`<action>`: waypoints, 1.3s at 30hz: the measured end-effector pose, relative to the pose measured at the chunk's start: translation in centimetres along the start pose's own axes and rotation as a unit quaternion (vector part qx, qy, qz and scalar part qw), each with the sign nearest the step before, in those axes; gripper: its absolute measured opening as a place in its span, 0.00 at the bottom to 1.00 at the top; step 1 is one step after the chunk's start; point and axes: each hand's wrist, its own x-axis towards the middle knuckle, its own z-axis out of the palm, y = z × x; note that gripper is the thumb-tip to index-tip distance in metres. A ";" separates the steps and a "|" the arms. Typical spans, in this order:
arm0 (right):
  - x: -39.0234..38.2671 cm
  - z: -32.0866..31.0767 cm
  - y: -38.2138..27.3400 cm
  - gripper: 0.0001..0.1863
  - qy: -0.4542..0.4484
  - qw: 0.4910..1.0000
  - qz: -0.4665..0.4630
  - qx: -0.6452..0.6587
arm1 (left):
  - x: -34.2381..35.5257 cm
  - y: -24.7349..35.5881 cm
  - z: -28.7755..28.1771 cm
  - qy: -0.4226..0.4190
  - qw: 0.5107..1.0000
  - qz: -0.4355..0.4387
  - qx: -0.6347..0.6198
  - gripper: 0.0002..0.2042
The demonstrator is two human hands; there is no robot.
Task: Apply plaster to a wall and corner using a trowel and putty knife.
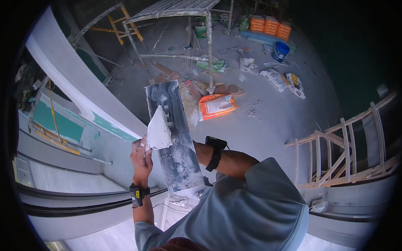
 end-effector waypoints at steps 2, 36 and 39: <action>-3.4 -1.4 -1.9 0.14 0.013 0.999 -0.048 -0.006 | 2.2 0.5 1.9 -0.064 0.997 0.047 0.026 0.20; -52.7 -25.5 -45.3 0.12 0.404 0.667 -0.622 -0.067 | 46.7 34.2 76.2 -0.740 0.537 -0.016 -0.404 0.17; -57.7 -27.8 -49.9 0.12 0.408 0.616 -0.669 -0.085 | 47.7 36.6 81.0 -0.722 0.540 -0.058 -0.429 0.18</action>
